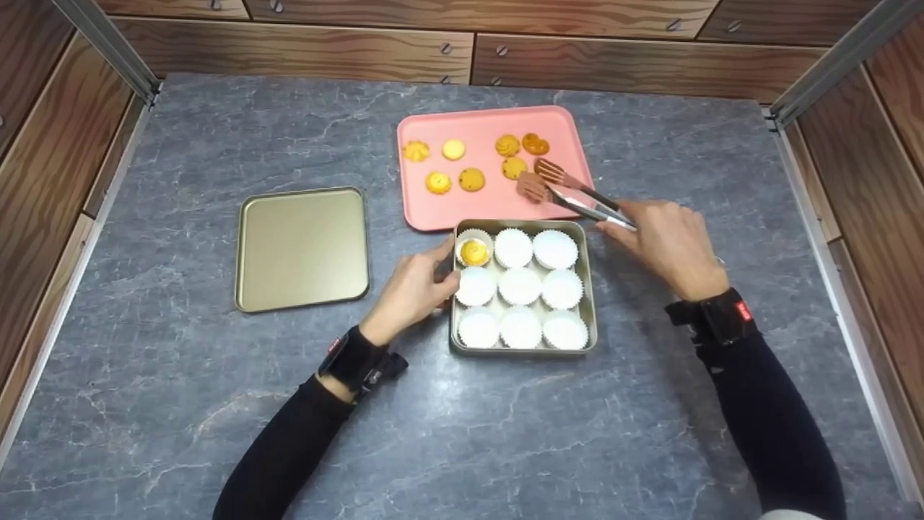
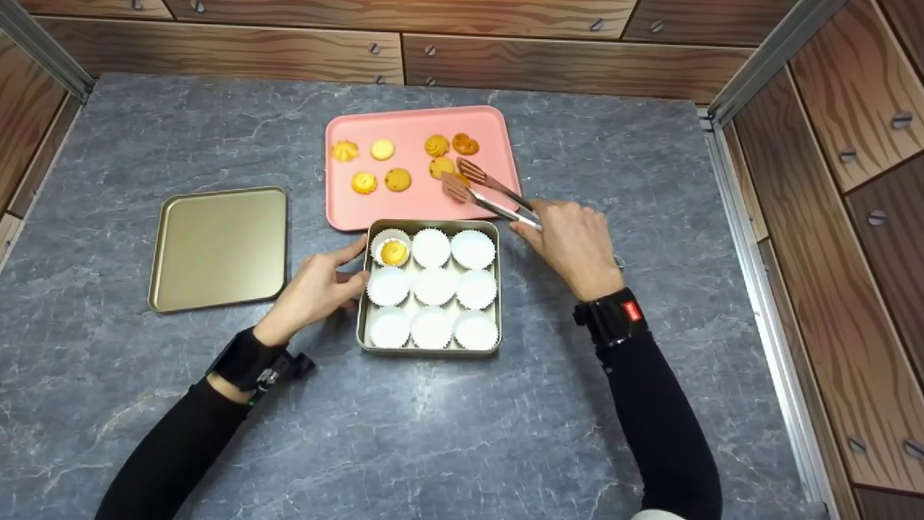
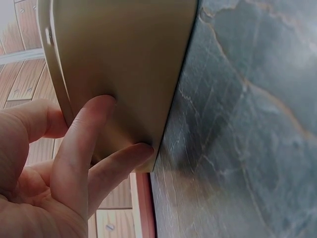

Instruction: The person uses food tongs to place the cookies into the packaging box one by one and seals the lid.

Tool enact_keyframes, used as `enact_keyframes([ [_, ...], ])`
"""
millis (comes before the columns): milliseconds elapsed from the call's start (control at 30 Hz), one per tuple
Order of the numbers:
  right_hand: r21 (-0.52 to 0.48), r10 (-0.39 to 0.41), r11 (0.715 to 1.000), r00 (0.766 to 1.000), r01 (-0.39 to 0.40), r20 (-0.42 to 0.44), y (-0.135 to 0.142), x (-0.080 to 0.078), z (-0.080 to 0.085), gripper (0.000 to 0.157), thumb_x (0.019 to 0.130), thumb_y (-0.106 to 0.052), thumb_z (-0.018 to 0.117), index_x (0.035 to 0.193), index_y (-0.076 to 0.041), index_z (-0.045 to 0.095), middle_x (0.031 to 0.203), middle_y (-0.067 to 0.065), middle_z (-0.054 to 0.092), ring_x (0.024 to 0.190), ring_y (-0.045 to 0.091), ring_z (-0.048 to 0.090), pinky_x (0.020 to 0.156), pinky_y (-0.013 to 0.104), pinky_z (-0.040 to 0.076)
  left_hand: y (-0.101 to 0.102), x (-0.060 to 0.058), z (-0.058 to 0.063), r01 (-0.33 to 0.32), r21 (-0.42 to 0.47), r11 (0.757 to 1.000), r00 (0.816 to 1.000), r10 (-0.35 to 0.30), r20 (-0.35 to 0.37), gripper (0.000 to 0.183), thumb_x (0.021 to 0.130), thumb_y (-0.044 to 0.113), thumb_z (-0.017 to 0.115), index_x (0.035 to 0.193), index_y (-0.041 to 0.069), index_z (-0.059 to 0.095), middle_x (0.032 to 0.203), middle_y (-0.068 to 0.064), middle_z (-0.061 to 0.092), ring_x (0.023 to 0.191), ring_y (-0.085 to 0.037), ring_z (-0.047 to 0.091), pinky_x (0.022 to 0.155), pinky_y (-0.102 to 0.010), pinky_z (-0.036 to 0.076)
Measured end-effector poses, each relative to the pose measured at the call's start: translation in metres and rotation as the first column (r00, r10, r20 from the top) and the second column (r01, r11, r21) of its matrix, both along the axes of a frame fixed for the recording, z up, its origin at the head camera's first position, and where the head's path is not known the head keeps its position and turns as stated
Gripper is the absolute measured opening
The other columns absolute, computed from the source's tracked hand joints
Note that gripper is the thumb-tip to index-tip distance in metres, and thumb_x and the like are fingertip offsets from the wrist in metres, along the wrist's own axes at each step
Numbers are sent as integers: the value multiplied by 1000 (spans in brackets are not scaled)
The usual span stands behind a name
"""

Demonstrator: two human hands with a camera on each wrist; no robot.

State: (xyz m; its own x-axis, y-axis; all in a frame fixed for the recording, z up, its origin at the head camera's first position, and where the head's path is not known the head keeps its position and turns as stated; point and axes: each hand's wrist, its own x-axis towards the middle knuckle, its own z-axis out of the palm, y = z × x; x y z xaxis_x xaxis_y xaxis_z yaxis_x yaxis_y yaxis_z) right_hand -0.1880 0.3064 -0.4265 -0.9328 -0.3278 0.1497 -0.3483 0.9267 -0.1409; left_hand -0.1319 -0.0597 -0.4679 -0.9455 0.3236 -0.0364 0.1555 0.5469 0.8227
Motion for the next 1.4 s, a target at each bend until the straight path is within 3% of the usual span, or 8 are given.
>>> enact_keyframes([
  [100, -17, 2, 1000, 1000, -2, -11, 0, 3, 4, 34, 99, -46, 69, 92, -12, 69, 66, 2, 56, 56, 26, 52, 44, 44, 39, 0, 0, 0, -1, 1, 1000, 1000, 1, 13, 64, 98, 11, 65, 155, 0, 39, 67, -11, 60, 44, -7, 42, 39, -21, 39],
  [267, -38, 11, 999, 999, -12, -31, -2, 11, 11, 35, 98, -48, 68, 91, -14, 69, 65, 0, 53, 54, 23, 48, 44, 39, 35, 0, 0, 1, -10, 15, 1000, 1000, 10, 29, 63, 97, 11, 65, 154, 0, 40, 99, -21, 74, 43, -7, 43, 38, -21, 40],
  [467, -56, 40, 997, 995, -45, -91, -1, 24, 19, 39, 97, -46, 70, 112, -10, 75, 71, 3, 61, 54, 22, 49, 41, 37, 35, 0, 0, 1, -18, 21, 1000, 998, 17, 58, 64, 97, 12, 66, 155, 2, 40, 129, -24, 68, 44, -7, 43, 38, -21, 40],
  [700, -56, 85, 994, 985, -95, -151, 1, 42, 25, 34, 93, -45, 76, 90, -13, 65, 62, -2, 49, 48, 17, 41, 37, 32, 29, 0, 0, 2, -32, 24, 999, 994, 29, 102, 65, 99, 14, 65, 157, 5, 38, 94, -20, 75, 41, -8, 45, 36, -23, 41],
  [767, -63, 102, 992, 982, -113, -158, 2, 46, 26, 32, 92, -43, 77, 94, -12, 69, 63, -3, 51, 48, 16, 41, 36, 31, 29, 0, 1, 2, -37, 27, 999, 993, 33, 111, 65, 99, 15, 65, 157, 5, 38, 93, -18, 74, 41, -8, 43, 36, -22, 40],
  [1000, -63, 142, 986, 975, -155, -172, 2, 59, 27, 36, 91, -38, 79, 110, -7, 74, 67, 0, 59, 49, 15, 45, 37, 33, 37, 0, 2, 4, -47, 27, 999, 989, 43, 142, 66, 99, 15, 65, 158, 7, 38, 58, -6, 55, 41, -8, 40, 35, -22, 38],
  [1400, -51, 177, 981, 974, -186, -138, -2, 75, 26, 42, 92, -38, 78, 120, -8, 74, 71, 4, 66, 47, 10, 44, 37, 26, 35, 1, 2, 3, -49, 33, 998, 990, 44, 132, 66, 99, 16, 66, 158, 7, 38, 51, 4, 44, 41, -8, 40, 35, -22, 38],
])
